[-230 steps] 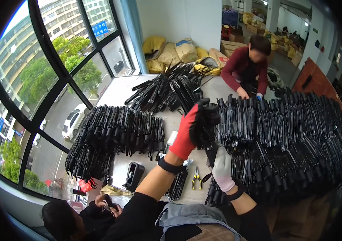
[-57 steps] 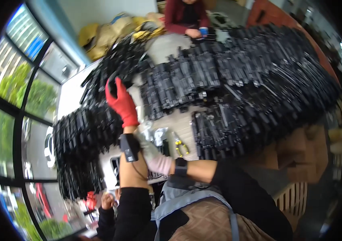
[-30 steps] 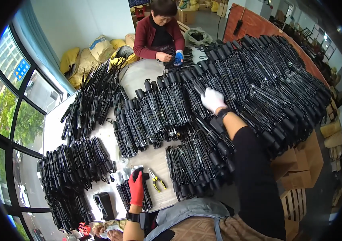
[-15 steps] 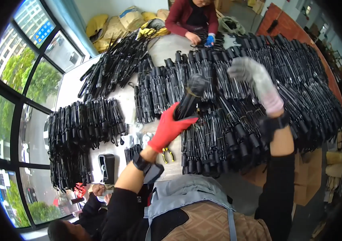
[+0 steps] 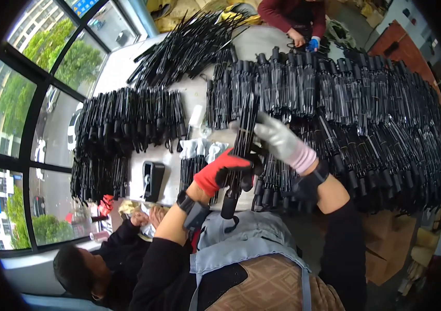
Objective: The person picks up an umbrella frame, opens and closes it, and then uses pliers to secure a rubber band around it. Finally, they place the umbrella frame onto a stack on the table.
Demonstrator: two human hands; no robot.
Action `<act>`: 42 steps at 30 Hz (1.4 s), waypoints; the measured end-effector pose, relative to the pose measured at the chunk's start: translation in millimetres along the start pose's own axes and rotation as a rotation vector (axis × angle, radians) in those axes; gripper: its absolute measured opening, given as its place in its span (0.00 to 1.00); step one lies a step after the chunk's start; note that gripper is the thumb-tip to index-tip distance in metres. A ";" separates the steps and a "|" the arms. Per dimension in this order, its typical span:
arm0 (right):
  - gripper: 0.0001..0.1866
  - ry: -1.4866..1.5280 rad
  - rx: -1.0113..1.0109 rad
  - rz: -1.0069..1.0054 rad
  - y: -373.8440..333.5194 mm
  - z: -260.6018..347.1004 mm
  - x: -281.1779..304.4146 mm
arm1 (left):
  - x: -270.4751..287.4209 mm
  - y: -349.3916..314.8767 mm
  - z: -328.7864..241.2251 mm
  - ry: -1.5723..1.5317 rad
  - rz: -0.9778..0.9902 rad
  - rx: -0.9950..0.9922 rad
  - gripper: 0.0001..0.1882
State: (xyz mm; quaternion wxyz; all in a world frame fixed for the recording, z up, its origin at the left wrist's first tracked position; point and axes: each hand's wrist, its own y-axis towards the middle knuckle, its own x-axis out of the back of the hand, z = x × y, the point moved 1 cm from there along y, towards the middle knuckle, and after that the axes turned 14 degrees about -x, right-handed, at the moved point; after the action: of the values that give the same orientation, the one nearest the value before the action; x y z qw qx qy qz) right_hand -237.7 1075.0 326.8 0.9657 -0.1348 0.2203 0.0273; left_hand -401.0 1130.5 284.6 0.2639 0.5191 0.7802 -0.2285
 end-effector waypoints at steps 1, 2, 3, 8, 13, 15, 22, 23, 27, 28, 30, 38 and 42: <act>0.32 -0.107 -0.072 -0.045 3.0 4.8 16.5 | -1.2 2.6 1.3 -0.144 0.024 -0.007 0.16; 0.32 -0.207 -0.145 -0.073 6.3 5.6 25.1 | -2.2 -2.3 2.2 -0.282 0.032 -0.018 0.16; 0.33 -0.255 -0.100 -0.191 15.7 8.6 8.9 | 3.1 -4.1 9.4 -0.268 -0.114 -0.150 0.17; 0.36 -0.531 0.042 -0.450 32.1 2.3 5.1 | -0.5 21.9 9.1 0.266 -0.243 -0.473 0.17; 0.33 -0.399 0.101 -0.327 22.8 10.0 17.5 | -7.5 22.6 15.5 -0.153 -0.203 -0.282 0.17; 0.29 -0.889 0.376 -0.552 17.7 9.3 12.2 | -10.3 21.0 21.1 -0.174 -0.268 -0.263 0.17; 0.15 -1.692 0.582 -0.532 -7.7 11.1 5.8 | 6.4 35.4 60.8 0.324 -0.375 -0.643 0.19; 0.13 -1.780 0.564 -0.543 -8.1 9.7 8.1 | 1.7 40.7 62.2 0.422 -0.401 -0.714 0.21; 0.10 -0.864 0.068 -0.288 -4.2 3.9 42.3 | -0.8 43.7 63.6 0.726 -0.576 -0.393 0.25; 0.11 -0.343 -0.123 -0.135 -2.2 0.3 46.4 | 10.0 38.7 64.0 0.962 -0.645 -0.455 0.26; 0.10 -0.544 -0.103 -0.201 -5.2 -0.2 53.9 | 20.0 35.5 59.3 1.347 -0.710 -0.529 0.26; 0.14 0.010 -0.203 0.074 -44.0 18.3 77.9 | 45.9 21.4 26.3 0.918 -0.017 -0.147 0.24; 0.18 0.406 -0.016 0.074 -44.0 15.9 70.6 | 55.9 10.1 9.3 0.266 -0.031 -0.245 0.24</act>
State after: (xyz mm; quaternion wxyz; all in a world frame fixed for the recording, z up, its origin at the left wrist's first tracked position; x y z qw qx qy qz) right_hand -162.5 1036.5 321.0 0.8988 -0.1371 0.4147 0.0367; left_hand -408.0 1166.8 240.5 0.2161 0.4967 0.8380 -0.0651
